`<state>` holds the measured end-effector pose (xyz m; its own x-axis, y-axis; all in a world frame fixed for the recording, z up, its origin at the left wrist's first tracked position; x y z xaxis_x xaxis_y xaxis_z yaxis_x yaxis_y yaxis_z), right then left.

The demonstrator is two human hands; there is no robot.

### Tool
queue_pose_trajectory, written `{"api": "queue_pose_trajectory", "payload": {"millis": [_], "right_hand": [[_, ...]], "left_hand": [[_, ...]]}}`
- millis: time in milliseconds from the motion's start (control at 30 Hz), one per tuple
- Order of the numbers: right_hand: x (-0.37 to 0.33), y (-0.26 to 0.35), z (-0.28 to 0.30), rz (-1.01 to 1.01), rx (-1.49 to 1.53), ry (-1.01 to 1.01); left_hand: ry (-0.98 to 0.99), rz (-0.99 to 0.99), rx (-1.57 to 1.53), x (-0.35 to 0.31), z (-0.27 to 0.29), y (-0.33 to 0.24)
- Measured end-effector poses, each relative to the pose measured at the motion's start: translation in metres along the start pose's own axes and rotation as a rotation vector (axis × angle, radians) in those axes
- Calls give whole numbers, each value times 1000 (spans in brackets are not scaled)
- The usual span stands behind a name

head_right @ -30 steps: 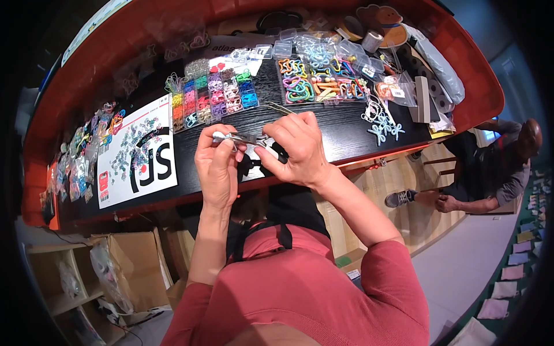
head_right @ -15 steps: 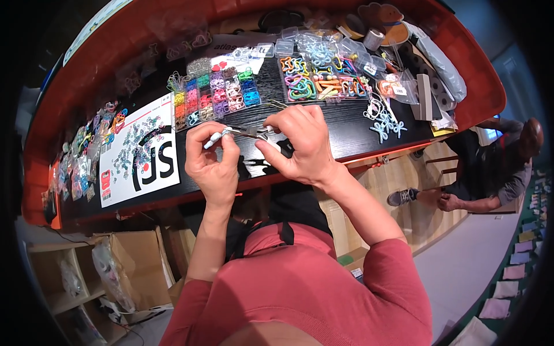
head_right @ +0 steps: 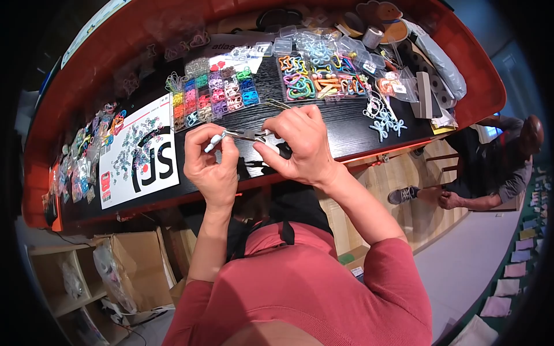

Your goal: Assembling and organizing small acrylic merchandise pins on a counter.

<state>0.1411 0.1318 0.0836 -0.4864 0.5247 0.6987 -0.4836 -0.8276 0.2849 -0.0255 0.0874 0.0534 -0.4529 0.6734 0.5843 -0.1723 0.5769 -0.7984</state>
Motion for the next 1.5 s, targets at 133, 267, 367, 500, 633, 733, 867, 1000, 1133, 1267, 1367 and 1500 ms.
{"api": "queue_pose_trajectory", "payload": {"millis": [133, 267, 367, 500, 633, 733, 867, 1000, 1133, 1267, 1367, 1500], "right_hand": [[-1, 1, 0, 30, 9, -18], [-1, 0, -2, 72, 27, -50], [-7, -6, -14, 66, 37, -17], [-9, -24, -40, -158, 103, 77], [-9, -32, -58, -170, -102, 100], [-5, -19, -75, -56, -226, 189], [12, 2, -62, 12, -300, 111], [13, 23, -49, 152, 94, 5], [6, 19, -48, 93, 133, 22], [3, -7, -35, -238, 394, 14], [-8, -32, -39, -509, 623, 22], [-22, -46, -45, -766, 985, 80]], "left_hand": [[22, 0, -35, 0, 1, 1], [42, 3, -72, 0, 2, 6], [32, 85, -45, -5, 6, 20], [-29, 405, -129, -9, 20, 50], [-76, 697, -339, -8, 43, 66], [-97, 784, -437, -11, 52, 70], [-105, 820, -500, -15, 50, 68], [-108, 868, -505, -18, 37, 61], [-35, 857, -448, -27, 22, 63], [82, 878, -507, -32, 6, 50], [209, 859, -538, -37, -7, 50], [235, 869, -578, -40, -27, 47]]}}
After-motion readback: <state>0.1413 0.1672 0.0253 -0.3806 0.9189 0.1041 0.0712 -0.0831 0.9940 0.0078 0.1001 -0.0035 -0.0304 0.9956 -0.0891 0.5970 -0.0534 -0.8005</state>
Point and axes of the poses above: each hand's wrist, its own x-axis towards the middle knuckle, its own z-axis out of the back of the hand, y = z × x, the point moved 7 cm from there along x, towards the middle knuckle, and after that the axes turned 5 degrees about -x, right-handed, at the moved point
